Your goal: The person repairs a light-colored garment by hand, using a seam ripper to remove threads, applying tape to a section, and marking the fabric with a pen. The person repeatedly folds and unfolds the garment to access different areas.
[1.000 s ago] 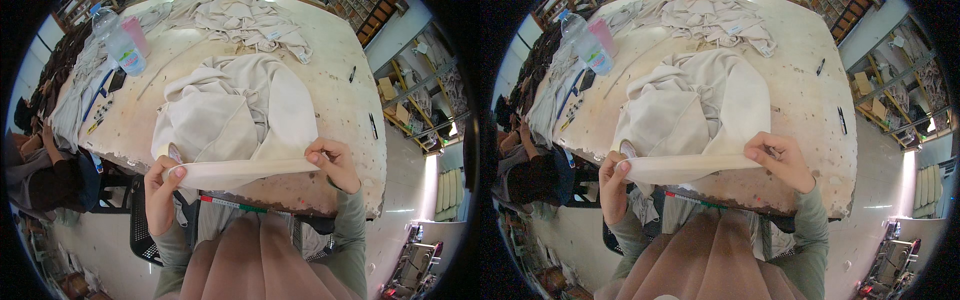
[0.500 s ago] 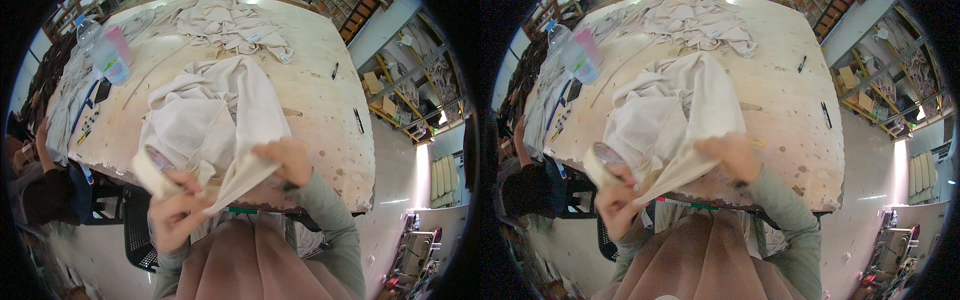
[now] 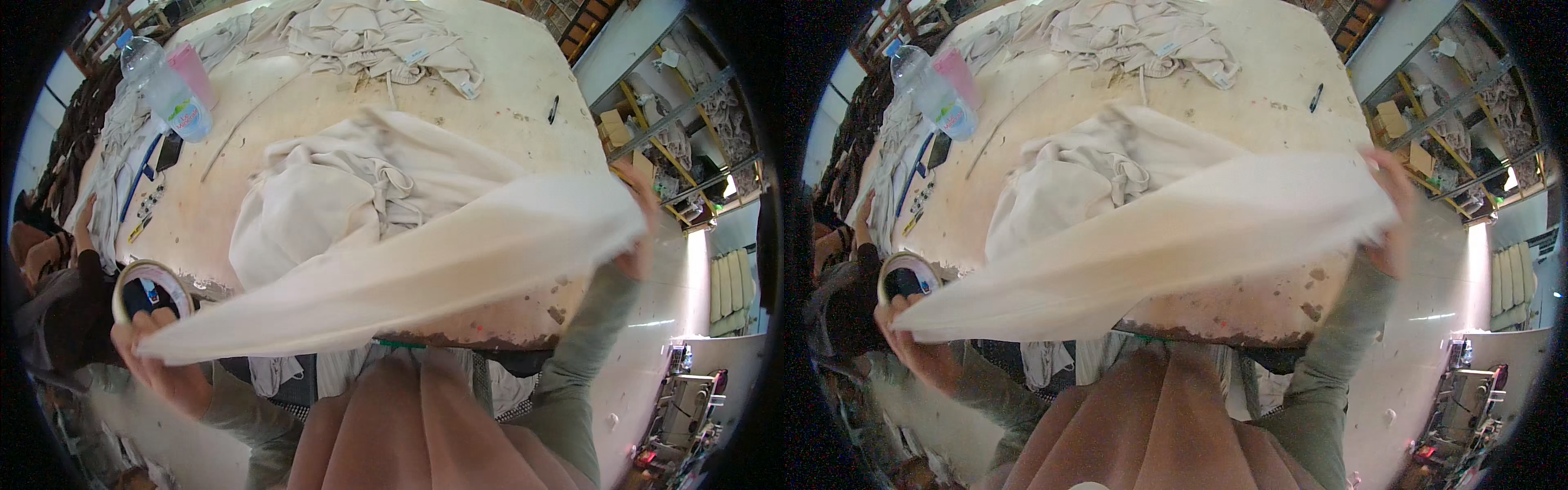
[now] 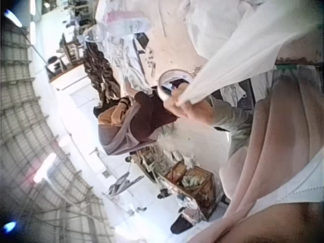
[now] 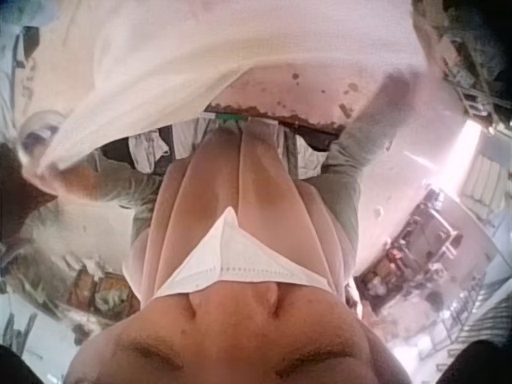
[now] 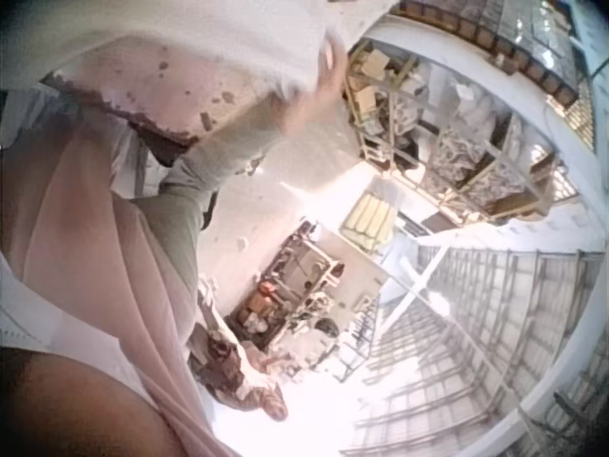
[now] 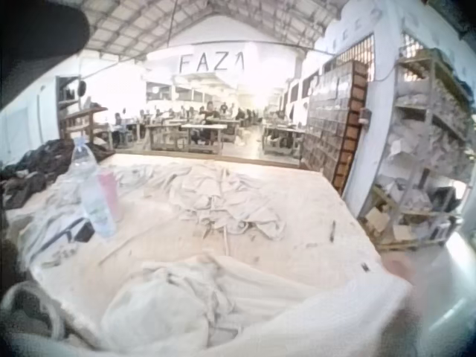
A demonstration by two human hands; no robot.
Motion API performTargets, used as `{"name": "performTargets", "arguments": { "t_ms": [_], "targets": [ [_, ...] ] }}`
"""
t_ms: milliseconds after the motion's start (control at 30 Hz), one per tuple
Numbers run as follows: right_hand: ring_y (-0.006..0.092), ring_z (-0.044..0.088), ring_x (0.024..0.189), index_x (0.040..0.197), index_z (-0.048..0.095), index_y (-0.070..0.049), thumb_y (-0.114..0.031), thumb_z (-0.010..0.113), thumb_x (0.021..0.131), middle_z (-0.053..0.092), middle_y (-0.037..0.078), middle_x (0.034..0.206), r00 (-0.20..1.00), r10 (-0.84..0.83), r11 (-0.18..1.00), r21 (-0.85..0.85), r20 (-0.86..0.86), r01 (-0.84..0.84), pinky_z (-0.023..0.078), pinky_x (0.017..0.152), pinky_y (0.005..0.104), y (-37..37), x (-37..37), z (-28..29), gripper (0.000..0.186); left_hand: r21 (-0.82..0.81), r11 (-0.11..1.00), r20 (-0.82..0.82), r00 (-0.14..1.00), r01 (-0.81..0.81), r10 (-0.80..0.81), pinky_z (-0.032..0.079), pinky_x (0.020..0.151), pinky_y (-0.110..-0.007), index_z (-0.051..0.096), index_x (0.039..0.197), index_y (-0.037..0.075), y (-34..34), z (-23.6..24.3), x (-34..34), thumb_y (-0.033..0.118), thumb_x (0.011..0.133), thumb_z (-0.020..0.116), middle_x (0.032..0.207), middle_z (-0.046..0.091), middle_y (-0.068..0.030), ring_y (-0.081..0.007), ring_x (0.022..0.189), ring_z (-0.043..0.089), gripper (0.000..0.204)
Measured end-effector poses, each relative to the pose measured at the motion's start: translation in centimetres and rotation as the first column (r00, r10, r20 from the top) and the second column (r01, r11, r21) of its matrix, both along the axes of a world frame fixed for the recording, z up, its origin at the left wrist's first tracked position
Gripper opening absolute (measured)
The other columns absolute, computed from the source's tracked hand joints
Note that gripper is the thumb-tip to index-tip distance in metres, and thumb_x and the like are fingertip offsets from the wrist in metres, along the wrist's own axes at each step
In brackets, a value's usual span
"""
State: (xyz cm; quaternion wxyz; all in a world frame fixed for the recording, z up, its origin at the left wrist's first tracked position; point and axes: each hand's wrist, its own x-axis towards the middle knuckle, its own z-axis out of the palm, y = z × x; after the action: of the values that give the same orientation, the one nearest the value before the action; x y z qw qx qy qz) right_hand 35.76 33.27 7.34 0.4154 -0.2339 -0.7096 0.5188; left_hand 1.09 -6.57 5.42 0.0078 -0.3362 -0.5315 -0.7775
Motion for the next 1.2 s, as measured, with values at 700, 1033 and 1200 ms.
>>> {"name": "performTargets", "arguments": {
  "t_ms": [700,1033,1200],
  "targets": [
    [0.0066,0.043,0.073,0.081,0.057,-0.004,-0.024,0.055,0.093,0.051,-0.002,0.075,0.763,0.2,0.963,-0.269,0.615,-0.035,0.034,0.069,0.0213,1.6,2.4,-7.6,0.023,-0.753,0.607,0.318,0.948,0.256,-0.005,0.043,0.072,-0.021,0.068,0.087,-0.004,4.3,-5.3,0.2,0.005,0.079,0.068,0.079,0.067,-0.0051,-0.0082,0.074,0.056,0.012],
    [0.0087,0.055,0.086,0.098,0.062,-0.001,-0.012,0.07,0.078,0.062,0.0,0.086,0.722,0.216,0.957,-0.291,0.657,-0.021,0.041,0.082,0.0239,-1.1,1.5,-7.3,0.024,-0.759,0.651,0.006,1.0,-0.012,0.026,0.039,0.074,-0.021,0.061,0.084,-0.002,3.6,-5.4,-2.8,0.008,0.084,0.065,0.078,0.059,0.0013,-0.0074,0.078,0.048,0.011],
    [0.0064,0.053,0.078,0.088,0.059,-0.003,-0.013,0.069,0.08,0.061,-0.001,0.083,0.899,0.189,0.933,-0.357,0.394,-0.04,0.041,0.074,0.0202,-2.7,-0.1,-4.6,0.016,-0.59,0.569,-0.319,0.813,-0.573,0.488,0.038,0.07,-0.018,0.063,0.097,-0.001,7.5,-2.0,-9.1,0.022,0.091,0.06,0.075,0.055,-0.0017,-0.008,0.072,0.047,0.024]
  ]
}}
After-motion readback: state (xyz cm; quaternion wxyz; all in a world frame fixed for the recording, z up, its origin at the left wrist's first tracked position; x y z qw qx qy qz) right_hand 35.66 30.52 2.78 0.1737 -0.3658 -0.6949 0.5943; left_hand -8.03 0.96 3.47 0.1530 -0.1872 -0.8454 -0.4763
